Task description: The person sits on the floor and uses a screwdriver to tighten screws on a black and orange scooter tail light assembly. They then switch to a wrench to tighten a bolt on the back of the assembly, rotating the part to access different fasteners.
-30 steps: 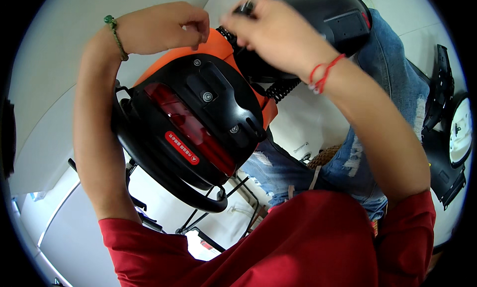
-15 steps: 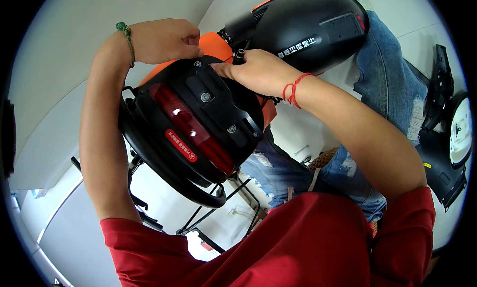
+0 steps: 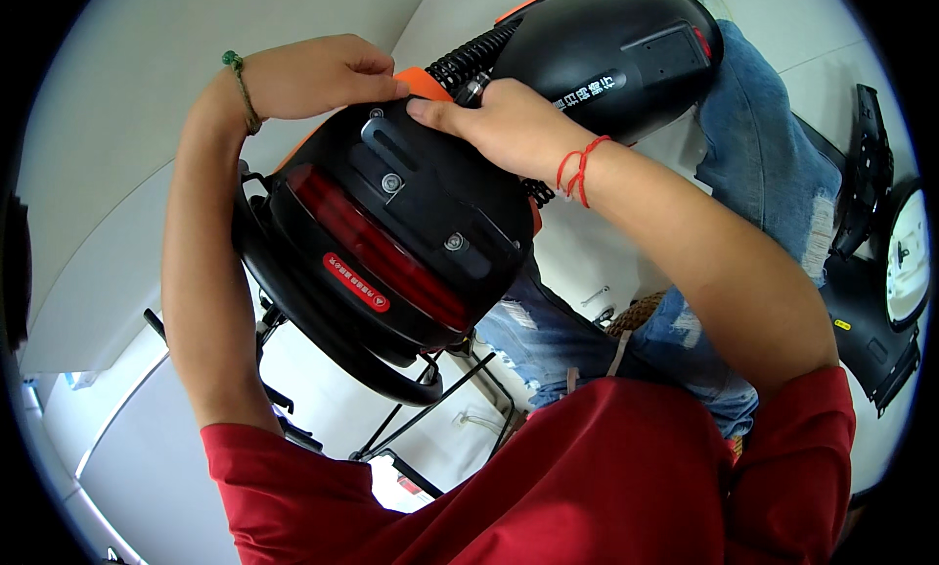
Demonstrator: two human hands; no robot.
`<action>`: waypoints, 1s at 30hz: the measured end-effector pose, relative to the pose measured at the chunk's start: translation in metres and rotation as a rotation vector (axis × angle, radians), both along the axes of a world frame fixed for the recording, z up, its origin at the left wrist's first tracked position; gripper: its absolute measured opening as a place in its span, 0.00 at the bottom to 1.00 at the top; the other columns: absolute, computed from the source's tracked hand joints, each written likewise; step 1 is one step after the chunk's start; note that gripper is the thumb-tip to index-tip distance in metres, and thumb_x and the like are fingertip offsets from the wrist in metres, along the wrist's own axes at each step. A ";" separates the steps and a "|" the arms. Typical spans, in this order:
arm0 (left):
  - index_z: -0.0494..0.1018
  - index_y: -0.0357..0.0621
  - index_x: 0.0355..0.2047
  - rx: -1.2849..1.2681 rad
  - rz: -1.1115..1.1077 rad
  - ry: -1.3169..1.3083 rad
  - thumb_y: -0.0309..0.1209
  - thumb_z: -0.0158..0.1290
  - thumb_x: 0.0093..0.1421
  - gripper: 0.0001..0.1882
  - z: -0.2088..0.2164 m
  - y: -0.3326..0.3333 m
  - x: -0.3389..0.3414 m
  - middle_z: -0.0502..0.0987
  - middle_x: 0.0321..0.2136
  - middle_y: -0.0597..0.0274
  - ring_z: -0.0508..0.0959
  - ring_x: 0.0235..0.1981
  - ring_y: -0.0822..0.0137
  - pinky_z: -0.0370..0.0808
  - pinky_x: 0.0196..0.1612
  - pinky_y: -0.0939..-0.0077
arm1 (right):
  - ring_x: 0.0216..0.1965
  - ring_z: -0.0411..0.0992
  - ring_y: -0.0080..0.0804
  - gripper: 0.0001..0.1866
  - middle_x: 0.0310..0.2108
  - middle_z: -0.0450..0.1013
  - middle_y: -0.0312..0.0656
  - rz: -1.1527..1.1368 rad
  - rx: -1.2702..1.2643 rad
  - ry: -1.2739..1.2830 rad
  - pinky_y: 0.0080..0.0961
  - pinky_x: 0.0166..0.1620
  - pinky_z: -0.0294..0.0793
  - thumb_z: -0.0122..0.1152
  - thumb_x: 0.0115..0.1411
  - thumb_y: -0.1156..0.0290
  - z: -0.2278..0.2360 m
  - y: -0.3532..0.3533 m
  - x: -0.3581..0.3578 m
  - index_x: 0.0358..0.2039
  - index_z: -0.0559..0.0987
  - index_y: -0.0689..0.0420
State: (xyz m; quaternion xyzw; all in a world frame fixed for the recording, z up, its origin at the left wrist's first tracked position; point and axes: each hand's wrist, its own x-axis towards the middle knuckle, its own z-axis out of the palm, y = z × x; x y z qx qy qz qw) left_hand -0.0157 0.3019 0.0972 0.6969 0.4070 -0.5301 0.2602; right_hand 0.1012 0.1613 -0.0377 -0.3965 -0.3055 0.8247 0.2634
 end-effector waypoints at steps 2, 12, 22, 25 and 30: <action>0.76 0.41 0.31 0.008 0.034 -0.048 0.48 0.50 0.67 0.21 0.003 0.002 0.001 0.67 0.20 0.69 0.66 0.24 0.75 0.67 0.32 0.77 | 0.34 0.79 0.30 0.33 0.31 0.80 0.46 -0.080 0.093 0.073 0.26 0.42 0.77 0.62 0.60 0.41 0.004 0.004 0.004 0.39 0.82 0.65; 0.81 0.35 0.36 -0.157 0.397 -0.426 0.45 0.50 0.70 0.23 0.009 0.009 0.013 0.78 0.25 0.67 0.71 0.29 0.77 0.71 0.35 0.79 | 0.25 0.77 0.20 0.23 0.27 0.79 0.37 -0.196 0.177 0.207 0.16 0.31 0.77 0.66 0.61 0.49 0.016 0.015 0.050 0.35 0.83 0.61; 0.79 0.41 0.38 -0.326 0.550 -0.533 0.51 0.49 0.68 0.24 0.020 -0.009 0.009 0.80 0.31 0.65 0.74 0.31 0.74 0.72 0.39 0.79 | 0.29 0.77 0.18 0.17 0.31 0.79 0.35 -0.208 0.082 0.087 0.14 0.35 0.76 0.63 0.63 0.54 0.021 0.006 0.072 0.36 0.81 0.56; 0.79 0.42 0.38 -0.273 0.404 -0.628 0.51 0.50 0.68 0.23 0.035 -0.020 0.007 0.79 0.30 0.62 0.75 0.33 0.72 0.72 0.41 0.77 | 0.28 0.76 0.17 0.17 0.28 0.78 0.34 -0.241 0.072 0.065 0.13 0.33 0.75 0.64 0.63 0.54 0.025 -0.003 0.072 0.33 0.81 0.57; 0.78 0.42 0.38 -0.079 0.307 -0.713 0.50 0.50 0.67 0.22 0.058 -0.063 0.012 0.78 0.28 0.61 0.74 0.33 0.71 0.71 0.41 0.75 | 0.24 0.74 0.16 0.17 0.26 0.78 0.34 -0.316 0.034 0.017 0.13 0.30 0.72 0.63 0.64 0.56 0.060 -0.034 0.082 0.32 0.82 0.58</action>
